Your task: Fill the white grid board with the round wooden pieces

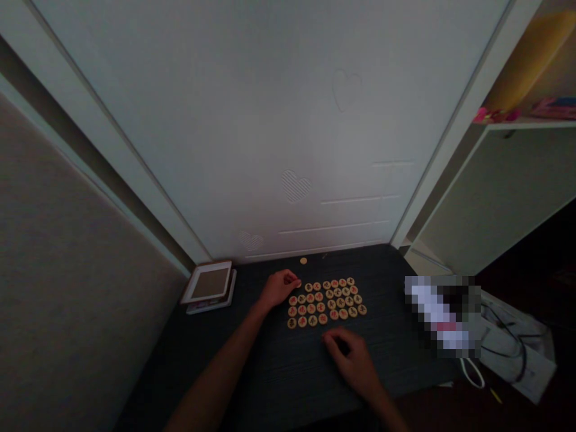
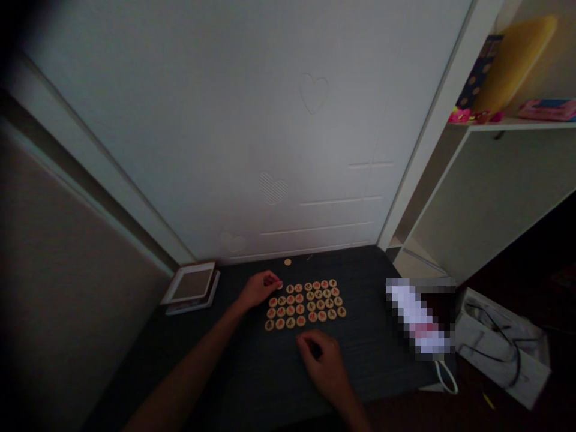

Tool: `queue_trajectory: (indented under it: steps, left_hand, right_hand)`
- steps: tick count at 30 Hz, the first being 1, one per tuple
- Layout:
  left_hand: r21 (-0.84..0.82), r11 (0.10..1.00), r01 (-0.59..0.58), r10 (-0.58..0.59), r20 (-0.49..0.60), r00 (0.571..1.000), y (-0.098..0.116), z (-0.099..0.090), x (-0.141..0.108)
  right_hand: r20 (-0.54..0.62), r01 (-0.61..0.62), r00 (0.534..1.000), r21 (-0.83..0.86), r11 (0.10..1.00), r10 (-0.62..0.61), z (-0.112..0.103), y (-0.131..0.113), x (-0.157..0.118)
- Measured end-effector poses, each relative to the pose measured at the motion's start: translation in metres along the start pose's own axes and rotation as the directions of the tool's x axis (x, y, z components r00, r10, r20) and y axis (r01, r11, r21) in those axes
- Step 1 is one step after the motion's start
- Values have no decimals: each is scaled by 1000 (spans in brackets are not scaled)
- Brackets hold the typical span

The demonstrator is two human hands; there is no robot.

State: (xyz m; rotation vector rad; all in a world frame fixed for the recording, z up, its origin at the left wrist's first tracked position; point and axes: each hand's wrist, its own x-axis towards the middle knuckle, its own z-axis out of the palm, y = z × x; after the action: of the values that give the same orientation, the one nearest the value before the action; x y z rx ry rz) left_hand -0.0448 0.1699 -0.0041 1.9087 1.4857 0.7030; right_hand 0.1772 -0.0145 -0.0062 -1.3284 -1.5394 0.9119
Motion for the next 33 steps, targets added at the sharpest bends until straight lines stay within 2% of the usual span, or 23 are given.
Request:
queue_trajectory:
  steps: [13,22,28,33]
  left_hand:
    - [36,999,-18,19,-4,1000,-2,7,-7]
    - [78,994,-71,73,-19,997,-1,8,-11]
    - [152,982,-114,125,-69,990,9,2,10]
    - [257,947,-192,223,-97,970,25,5,36]
  right_hand:
    - [-5,22,1000,-17,1000,-22,1,0,-1]
    - [-6,16,1000,-9,1000,-16,0,0,0]
    - [-28,28,999,7,1000,-28,0,0,0]
    - [-40,11,999,12,1000,-11,0,-1,0]
